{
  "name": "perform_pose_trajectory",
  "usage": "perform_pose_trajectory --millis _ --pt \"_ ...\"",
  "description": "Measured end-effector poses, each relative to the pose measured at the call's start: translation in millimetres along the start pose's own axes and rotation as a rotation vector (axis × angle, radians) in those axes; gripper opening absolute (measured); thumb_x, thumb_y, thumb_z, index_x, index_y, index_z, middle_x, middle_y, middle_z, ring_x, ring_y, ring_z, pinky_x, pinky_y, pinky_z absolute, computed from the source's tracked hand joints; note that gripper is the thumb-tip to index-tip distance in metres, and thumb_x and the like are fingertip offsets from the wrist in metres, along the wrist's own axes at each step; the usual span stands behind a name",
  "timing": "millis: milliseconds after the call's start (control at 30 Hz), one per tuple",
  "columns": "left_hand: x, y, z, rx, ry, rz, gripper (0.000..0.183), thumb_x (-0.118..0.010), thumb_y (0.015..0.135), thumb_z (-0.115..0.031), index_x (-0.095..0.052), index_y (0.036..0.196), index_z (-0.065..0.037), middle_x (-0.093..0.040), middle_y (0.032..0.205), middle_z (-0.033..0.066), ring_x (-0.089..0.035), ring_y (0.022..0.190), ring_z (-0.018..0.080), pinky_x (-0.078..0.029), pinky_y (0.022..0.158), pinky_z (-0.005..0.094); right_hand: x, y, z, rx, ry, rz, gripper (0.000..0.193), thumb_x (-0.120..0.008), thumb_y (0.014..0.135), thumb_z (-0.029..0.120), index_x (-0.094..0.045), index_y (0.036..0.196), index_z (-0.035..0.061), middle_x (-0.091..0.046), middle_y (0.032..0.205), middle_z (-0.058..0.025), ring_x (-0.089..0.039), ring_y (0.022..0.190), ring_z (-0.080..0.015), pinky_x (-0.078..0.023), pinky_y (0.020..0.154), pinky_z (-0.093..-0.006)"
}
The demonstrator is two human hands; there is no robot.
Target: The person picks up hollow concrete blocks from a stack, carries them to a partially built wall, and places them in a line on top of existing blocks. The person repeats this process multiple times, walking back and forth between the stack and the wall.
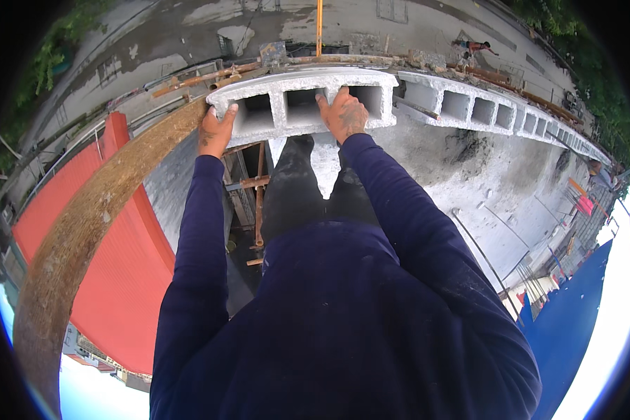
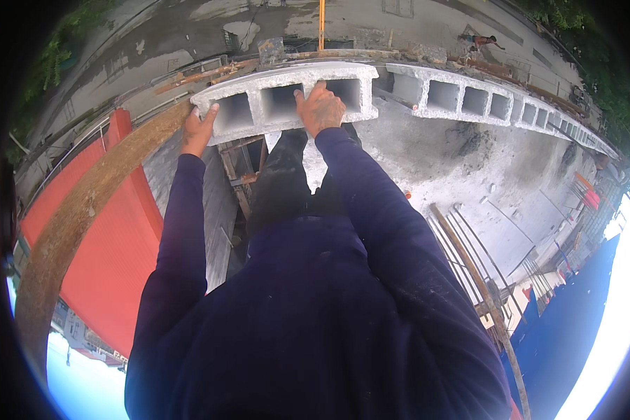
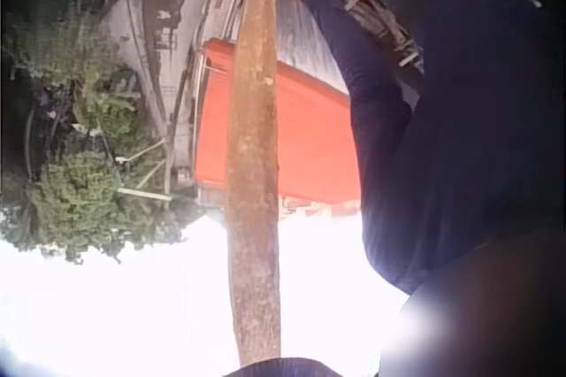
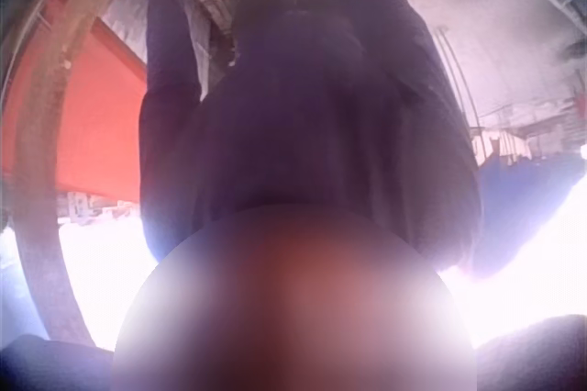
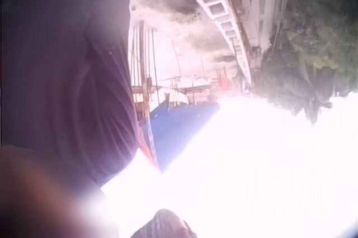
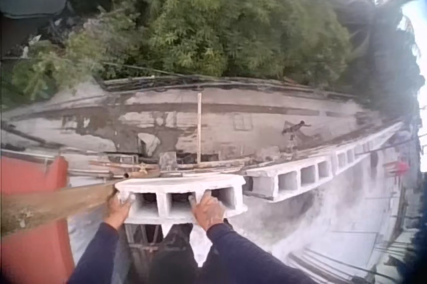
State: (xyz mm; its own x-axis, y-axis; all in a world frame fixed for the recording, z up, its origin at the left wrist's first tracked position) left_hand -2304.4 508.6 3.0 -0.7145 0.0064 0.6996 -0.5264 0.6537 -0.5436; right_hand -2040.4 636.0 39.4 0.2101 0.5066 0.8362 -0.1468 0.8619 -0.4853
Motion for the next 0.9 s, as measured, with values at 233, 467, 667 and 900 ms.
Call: perform_pose_trajectory --millis 233,467,667,900 --pt "-3 -2 -1 -0.013 0.070 0.060 0.072 -0.046 0.086 -0.056 -0.045 0.124 0.005 -0.052 0.118 0.0289 -0.049 0.113 0.0419 -0.038 0.095 0.0428 -5 1 -3 0.018 0.004 -0.014 0.054 -0.059 0.080 0.045 -0.054 0.096 -0.0068 -0.065 0.080 -0.0240 -0.064 0.078 -0.0389 -0.051 0.073 -0.0448" --pt "-7 1 -7 -0.023 0.159 0.096 0.065 -0.042 0.089 -0.052 -0.045 0.109 0.010 -0.056 0.103 0.0343 -0.053 0.101 0.0467 -0.042 0.087 0.0476 -13 5 -5 -0.015 -0.042 -0.038 0.054 -0.059 0.080 0.045 -0.052 0.098 -0.0053 -0.064 0.084 -0.0232 -0.064 0.080 -0.0379 -0.051 0.073 -0.0440" --pt "-8 6 -4 0.007 0.183 0.189 0.064 -0.042 0.089 -0.051 -0.042 0.114 0.007 -0.054 0.110 0.0326 -0.051 0.106 0.0457 -0.039 0.093 0.0477 -17 8 -6 -0.029 -0.077 -0.068 0.049 -0.060 0.079 0.045 -0.052 0.094 -0.0012 -0.066 0.083 -0.0192 -0.066 0.079 -0.0342 -0.051 0.073 -0.0415" --pt "-7 5 -3 -0.013 0.168 0.146 0.063 -0.043 0.089 -0.051 -0.045 0.108 0.009 -0.055 0.103 0.0344 -0.053 0.100 0.0466 -0.041 0.087 0.0488 2 2 0 -0.012 -0.020 0.042 0.054 -0.061 0.078 0.049 -0.053 0.096 -0.0018 -0.066 0.083 -0.0194 -0.065 0.081 -0.0352 -0.051 0.075 -0.0414"
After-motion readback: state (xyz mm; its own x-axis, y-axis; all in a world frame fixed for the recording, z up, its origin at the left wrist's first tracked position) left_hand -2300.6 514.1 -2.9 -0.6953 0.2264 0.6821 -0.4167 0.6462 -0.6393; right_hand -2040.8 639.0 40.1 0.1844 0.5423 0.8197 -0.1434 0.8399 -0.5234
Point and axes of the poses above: each hand's wrist, its own y-axis towards the middle knuckle, its own x-axis out of the back of the hand, z = x × y, the point moved 4 cm from there along y, towards the middle knuckle
